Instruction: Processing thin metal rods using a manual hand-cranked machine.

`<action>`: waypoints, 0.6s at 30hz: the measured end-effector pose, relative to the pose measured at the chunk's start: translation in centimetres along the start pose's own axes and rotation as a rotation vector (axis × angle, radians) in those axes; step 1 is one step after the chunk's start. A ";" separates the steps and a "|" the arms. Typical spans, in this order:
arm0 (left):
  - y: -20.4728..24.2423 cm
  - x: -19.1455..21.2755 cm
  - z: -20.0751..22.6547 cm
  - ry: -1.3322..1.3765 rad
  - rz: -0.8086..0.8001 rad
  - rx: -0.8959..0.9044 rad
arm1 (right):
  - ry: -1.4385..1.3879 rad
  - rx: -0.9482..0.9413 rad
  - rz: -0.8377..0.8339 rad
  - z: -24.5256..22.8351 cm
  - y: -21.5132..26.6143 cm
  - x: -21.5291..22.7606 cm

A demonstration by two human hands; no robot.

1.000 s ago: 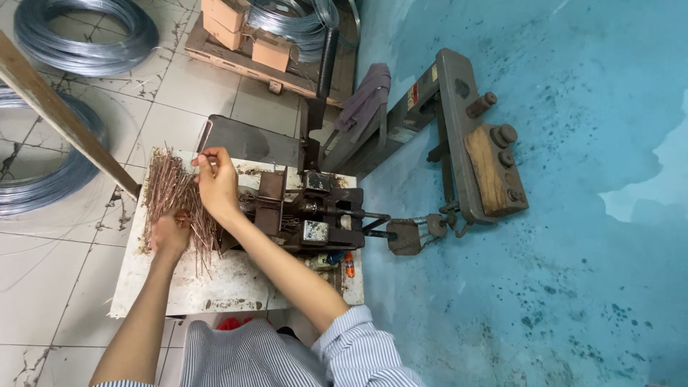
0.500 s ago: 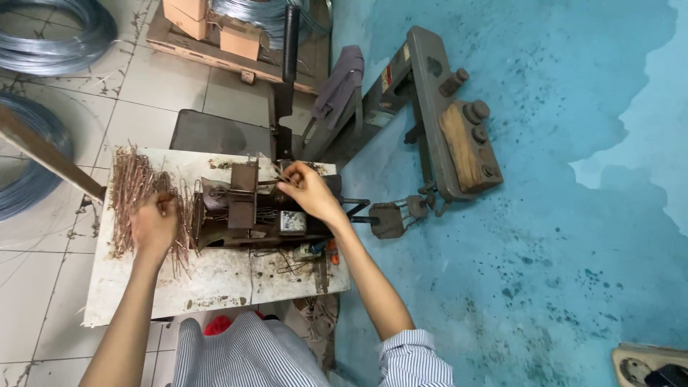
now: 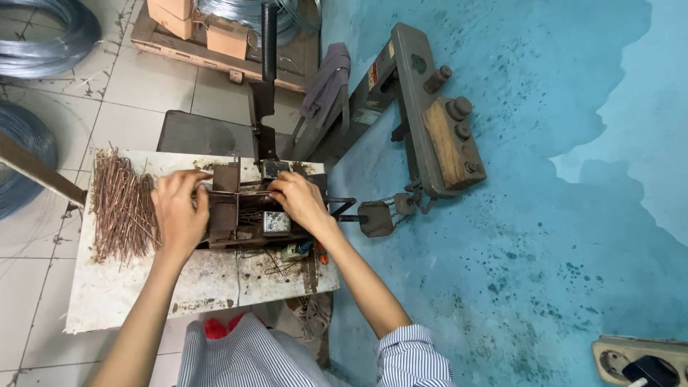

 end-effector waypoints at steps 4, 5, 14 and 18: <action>1.5 -0.2 2.0 -0.062 -0.046 -0.063 | 0.150 0.060 0.045 -2.1 0.2 -1.4; 1.4 -0.2 2.4 -0.080 -0.042 -0.076 | 0.154 0.074 0.063 -2.4 -0.3 -1.8; 1.8 -0.5 5.4 -0.243 -0.110 -0.287 | 0.013 0.056 0.100 -3.3 -2.0 -3.4; 2.6 -0.8 6.5 -0.368 -0.271 -0.279 | 0.145 -0.089 0.169 -2.6 1.2 -0.1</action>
Point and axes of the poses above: each hand's wrist, its own y-axis away from the middle knuckle, its own x-axis out of the back of the hand, z = x × y, the point moved 10 cm from there along -y, towards the middle knuckle, and after that the axes turned 7 degrees about -x, right-handed, at the moved point
